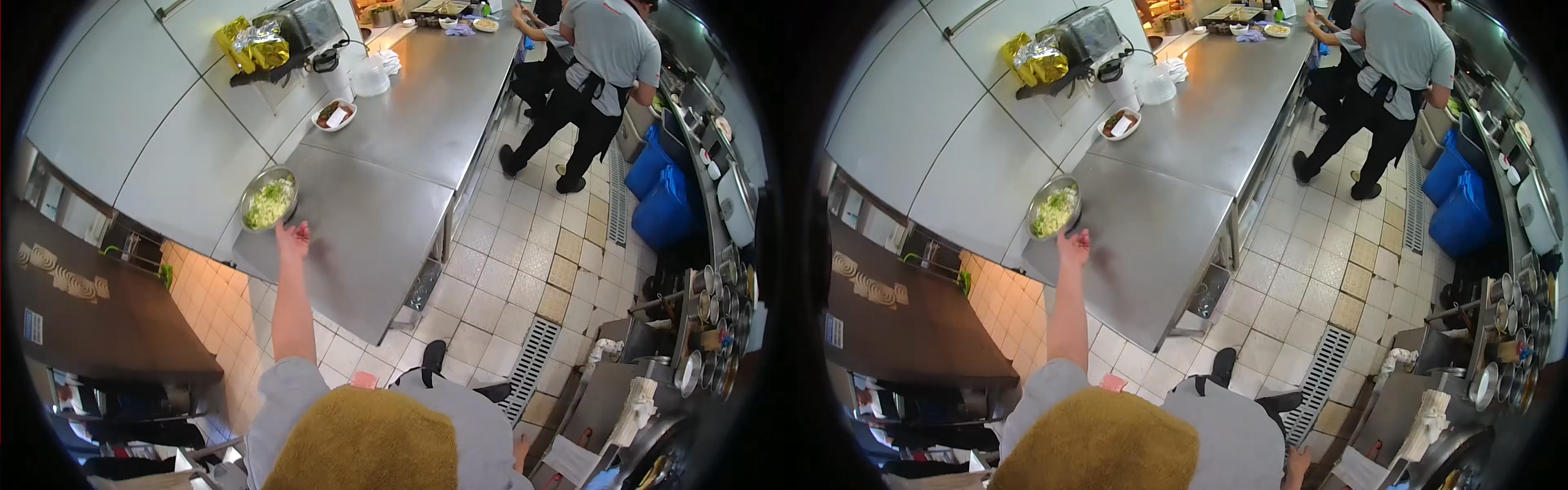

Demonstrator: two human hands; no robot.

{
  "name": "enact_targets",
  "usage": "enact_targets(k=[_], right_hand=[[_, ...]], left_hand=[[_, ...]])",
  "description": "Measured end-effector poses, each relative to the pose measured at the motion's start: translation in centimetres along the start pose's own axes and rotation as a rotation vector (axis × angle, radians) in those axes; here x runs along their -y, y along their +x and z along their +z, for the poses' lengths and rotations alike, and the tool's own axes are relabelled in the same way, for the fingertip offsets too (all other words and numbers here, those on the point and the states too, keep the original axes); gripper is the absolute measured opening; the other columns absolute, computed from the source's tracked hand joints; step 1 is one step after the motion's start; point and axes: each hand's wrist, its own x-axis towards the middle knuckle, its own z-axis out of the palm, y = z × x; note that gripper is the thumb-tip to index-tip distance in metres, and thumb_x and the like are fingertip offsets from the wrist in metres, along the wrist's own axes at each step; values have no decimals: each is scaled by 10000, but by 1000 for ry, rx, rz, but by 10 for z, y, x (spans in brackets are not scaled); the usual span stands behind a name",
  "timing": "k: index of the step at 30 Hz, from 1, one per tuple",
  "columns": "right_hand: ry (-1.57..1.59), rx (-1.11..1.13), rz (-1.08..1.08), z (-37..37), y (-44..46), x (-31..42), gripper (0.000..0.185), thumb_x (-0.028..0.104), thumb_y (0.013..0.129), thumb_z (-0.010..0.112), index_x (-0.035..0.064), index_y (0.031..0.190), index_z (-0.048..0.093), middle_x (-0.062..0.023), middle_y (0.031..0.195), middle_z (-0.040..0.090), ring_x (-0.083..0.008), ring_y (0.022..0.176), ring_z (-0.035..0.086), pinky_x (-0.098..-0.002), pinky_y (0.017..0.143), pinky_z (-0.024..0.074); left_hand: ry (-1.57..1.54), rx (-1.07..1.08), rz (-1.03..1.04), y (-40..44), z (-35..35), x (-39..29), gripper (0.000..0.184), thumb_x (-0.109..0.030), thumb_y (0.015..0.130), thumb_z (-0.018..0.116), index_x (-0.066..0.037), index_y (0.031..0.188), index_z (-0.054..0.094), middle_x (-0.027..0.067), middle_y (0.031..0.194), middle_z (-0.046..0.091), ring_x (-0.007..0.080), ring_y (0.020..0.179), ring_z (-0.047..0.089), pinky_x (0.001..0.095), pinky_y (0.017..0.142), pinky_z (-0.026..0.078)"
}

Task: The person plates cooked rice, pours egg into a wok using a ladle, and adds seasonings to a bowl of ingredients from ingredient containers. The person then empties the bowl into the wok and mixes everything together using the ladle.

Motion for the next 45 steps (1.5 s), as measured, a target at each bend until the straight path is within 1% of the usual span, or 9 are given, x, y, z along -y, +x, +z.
enact_targets(k=[5, 9, 17, 19, 31, 36, 38, 40, 45], right_hand=[[75, -11, 190, -19, -22, 20, 478, 295, 759, 691, -44, 1095, 662, -278, 923, 664, -423, 850, 652, -444, 775, 527], [266, -53, 334, 7, 39, -63, 394, 126, 791, 631, -34, 1151, 630, -152, 706, 623, -244, 650, 642, -387, 409, 458], [972, 54, 598, 41, 105, 63, 770, 409, 843, 686, 73, 1472, 396, -164, 1293, 579, -343, 1161, 529, -499, 1022, 403], [838, 437, -59, 79, 139, 78, 660, 379, 880, 653, 51, 1419, 458, -150, 1247, 611, -283, 1118, 574, -409, 963, 461], [575, 215, 137, -40, 231, 94, 464, 413, 926, 586, -26, 872, 727, -143, 803, 699, -241, 713, 650, -368, 618, 487], [831, 551, 398, -99, 208, 69, 298, 257, 948, 502, -14, 972, 625, -105, 744, 641, -208, 523, 592, -363, 505, 570], [378, 472, -62, -96, 219, 42, 263, 202, 954, 493, -19, 897, 625, -108, 731, 648, -189, 523, 617, -322, 500, 568], [690, 246, 200, -130, 216, 79, 266, 171, 960, 489, -20, 845, 634, -104, 710, 655, -164, 523, 628, -281, 466, 537], [931, -554, -51, -238, 268, 174, 249, 189, 951, 567, -24, 868, 666, -60, 636, 634, -113, 515, 587, -279, 468, 458]], left_hand=[[-106, -26, -69, 79, -11, -29, 605, -404, 948, 554, 114, 1220, 400, 229, 948, 595, 255, 740, 614, 306, 626, 579], [-130, -8, 21, 78, -1, -27, 359, -180, 909, 537, 103, 1126, 501, 216, 985, 593, 267, 785, 622, 291, 648, 601], [-7, -91, 174, 45, -15, 7, 373, -10, 850, 442, 72, 1207, 511, 208, 1059, 573, 279, 818, 603, 256, 605, 588], [28, -55, 182, 30, -10, 28, 397, -19, 833, 418, 71, 1208, 508, 215, 1005, 590, 273, 739, 600, 243, 570, 569], [68, 25, 14, -133, 110, 158, 370, -56, 846, 405, 84, 1173, 506, 261, 949, 616, 252, 714, 620, 249, 530, 553], [111, 196, -183, -136, 155, 202, 353, -43, 847, 436, 83, 1169, 510, 244, 964, 626, 245, 706, 619, 254, 531, 551], [98, 277, -311, -131, 181, 231, 323, -43, 847, 455, 74, 1141, 520, 221, 959, 636, 242, 703, 620, 255, 525, 541], [172, 325, -345, -156, 220, 260, 292, -47, 851, 469, 66, 1114, 528, 207, 951, 645, 238, 703, 623, 257, 519, 532], [472, 396, -368, -166, 296, 355, 227, -49, 867, 469, 33, 1063, 548, 164, 905, 655, 224, 676, 618, 261, 514, 525]])
